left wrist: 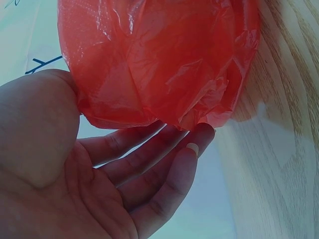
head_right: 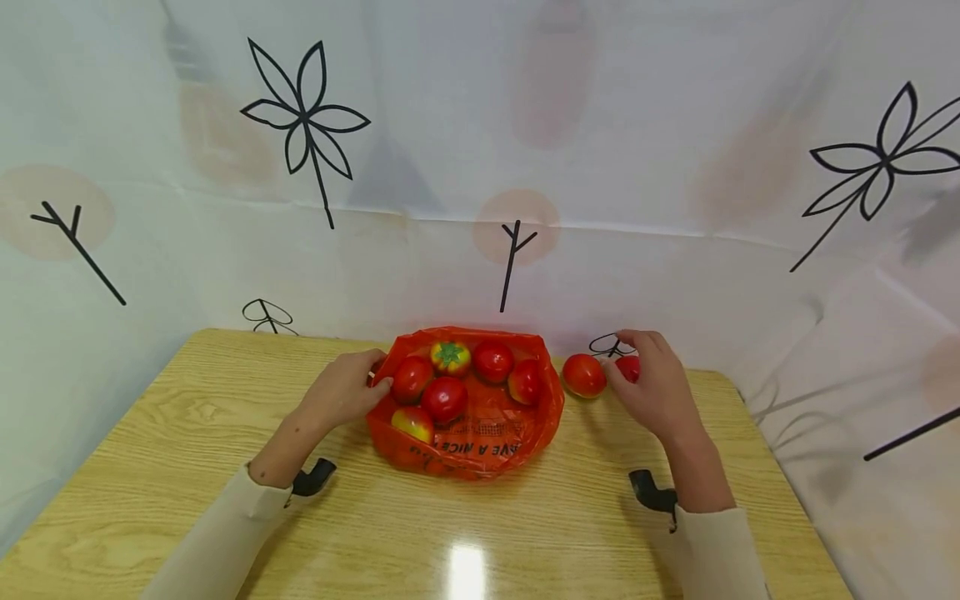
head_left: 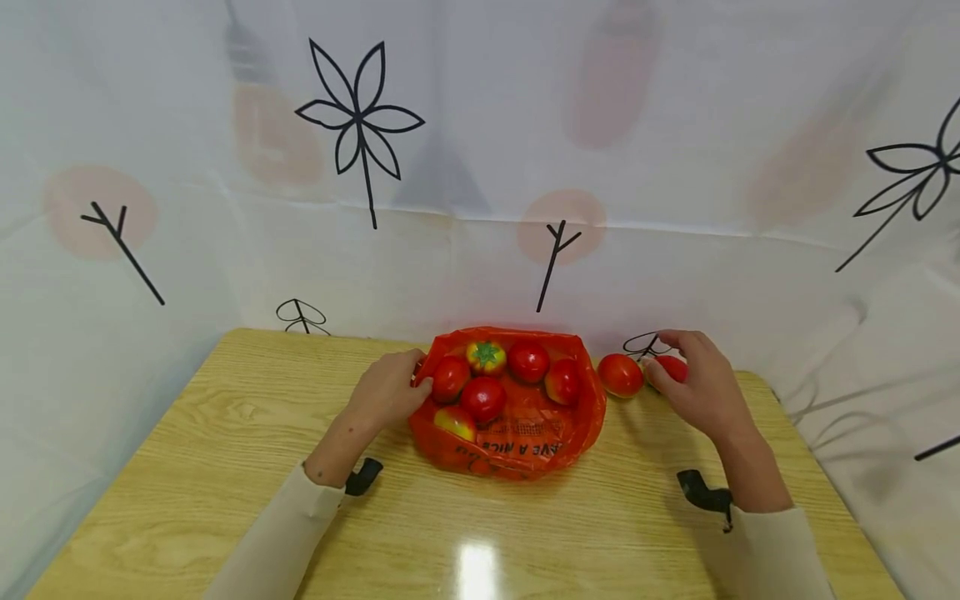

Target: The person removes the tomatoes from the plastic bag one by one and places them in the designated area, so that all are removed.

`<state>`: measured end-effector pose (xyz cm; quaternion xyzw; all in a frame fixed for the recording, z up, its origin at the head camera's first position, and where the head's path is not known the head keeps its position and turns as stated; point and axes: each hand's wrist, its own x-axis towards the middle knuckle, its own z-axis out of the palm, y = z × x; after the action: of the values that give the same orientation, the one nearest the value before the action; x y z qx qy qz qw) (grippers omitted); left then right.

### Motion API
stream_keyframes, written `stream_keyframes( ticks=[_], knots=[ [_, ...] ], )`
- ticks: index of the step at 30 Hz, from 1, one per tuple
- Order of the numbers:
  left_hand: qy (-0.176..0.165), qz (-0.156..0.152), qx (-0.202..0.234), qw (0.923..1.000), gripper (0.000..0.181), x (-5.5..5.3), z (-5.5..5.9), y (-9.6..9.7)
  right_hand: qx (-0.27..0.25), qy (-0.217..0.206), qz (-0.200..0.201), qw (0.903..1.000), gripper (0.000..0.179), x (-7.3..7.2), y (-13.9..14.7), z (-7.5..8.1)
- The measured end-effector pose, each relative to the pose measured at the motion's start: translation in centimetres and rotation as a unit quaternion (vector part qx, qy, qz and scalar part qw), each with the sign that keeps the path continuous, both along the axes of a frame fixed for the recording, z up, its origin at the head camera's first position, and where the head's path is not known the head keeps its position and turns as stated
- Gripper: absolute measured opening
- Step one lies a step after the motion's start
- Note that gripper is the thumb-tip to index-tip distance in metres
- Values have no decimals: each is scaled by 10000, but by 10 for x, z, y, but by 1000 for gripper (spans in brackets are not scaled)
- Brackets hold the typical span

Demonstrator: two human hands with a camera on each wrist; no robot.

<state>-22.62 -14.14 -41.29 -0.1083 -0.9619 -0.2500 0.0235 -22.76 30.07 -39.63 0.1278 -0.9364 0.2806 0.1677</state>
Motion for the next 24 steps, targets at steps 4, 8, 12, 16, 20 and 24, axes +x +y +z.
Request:
stream_keyframes(
  ticks=[4, 8, 12, 16, 20, 24],
  knots=[
    [22, -8, -8, 10000, 25, 0, 0, 0, -17, 152, 111, 9998, 50, 6, -12, 7],
    [36, -14, -20, 10000, 25, -1, -1, -1, -80, 251, 322, 9991, 49, 10, -24, 10],
    [44, -9, 15, 10000, 25, -1, -1, -1, 1, 346, 558, 9978, 50, 12, -34, 9],
    [20, 12, 42, 10000, 26, -1, -1, -1, 96, 425, 676, 9968, 49, 14, -44, 8],
    [10, 23, 35, 10000, 27, -1, 0, 0, 119, 427, 730, 9963, 49, 17, -53, 9],
    [13, 25, 28, 10000, 27, 0, 0, 0, 81, 319, 771, 9965, 49, 18, -58, 10]
  ],
)
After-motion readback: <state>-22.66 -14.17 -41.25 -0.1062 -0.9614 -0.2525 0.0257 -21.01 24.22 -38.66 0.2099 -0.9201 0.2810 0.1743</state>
